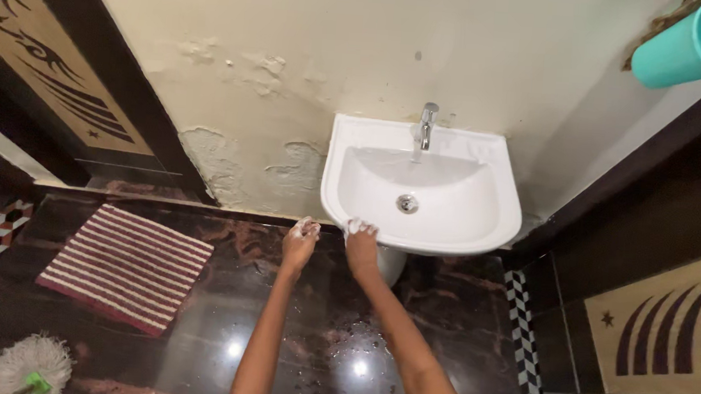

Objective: The person scrubs a white pedestal sink with a cloth, repeatedly wiping the basin, rim, and faucet area. They rinse the cloth under running water from the tap and continue wiping the sink surfaces throughout the clip.

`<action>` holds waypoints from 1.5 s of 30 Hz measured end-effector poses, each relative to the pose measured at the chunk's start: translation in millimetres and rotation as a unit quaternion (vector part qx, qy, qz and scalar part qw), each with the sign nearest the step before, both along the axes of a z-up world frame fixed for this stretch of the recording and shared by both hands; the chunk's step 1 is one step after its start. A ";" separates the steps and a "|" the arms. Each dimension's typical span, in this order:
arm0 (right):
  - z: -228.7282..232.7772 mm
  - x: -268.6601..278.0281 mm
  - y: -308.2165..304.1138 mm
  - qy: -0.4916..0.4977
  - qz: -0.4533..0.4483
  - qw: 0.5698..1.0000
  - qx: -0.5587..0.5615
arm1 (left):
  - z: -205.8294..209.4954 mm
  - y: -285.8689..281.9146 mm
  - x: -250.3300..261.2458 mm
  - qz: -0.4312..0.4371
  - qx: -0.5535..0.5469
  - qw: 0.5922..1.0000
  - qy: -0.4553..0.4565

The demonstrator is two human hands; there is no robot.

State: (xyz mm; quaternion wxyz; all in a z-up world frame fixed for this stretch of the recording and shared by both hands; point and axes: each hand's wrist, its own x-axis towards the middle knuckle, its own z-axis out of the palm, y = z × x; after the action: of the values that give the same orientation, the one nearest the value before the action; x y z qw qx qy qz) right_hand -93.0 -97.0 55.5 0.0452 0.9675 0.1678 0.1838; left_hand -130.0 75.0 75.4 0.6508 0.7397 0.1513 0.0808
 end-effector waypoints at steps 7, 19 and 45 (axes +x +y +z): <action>27.8 1.8 -46.7 0.189 0.083 0.975 0.084 | 4.9 24.9 -12.3 0.019 0.033 0.999 -0.010; -27.3 69.0 118.3 0.021 -0.160 0.986 -0.040 | -40.4 67.0 105.6 -0.077 0.151 0.985 0.005; -26.1 178.5 144.5 0.037 -0.281 0.950 -0.131 | -59.9 123.1 179.6 -0.143 -0.149 0.976 0.066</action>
State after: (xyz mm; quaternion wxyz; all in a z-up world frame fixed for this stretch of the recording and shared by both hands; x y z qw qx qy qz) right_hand 85.5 47.4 29.4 0.2150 0.9671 -0.0870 0.1046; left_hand 49.6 198.0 15.4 0.7472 0.6519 0.0967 -0.0860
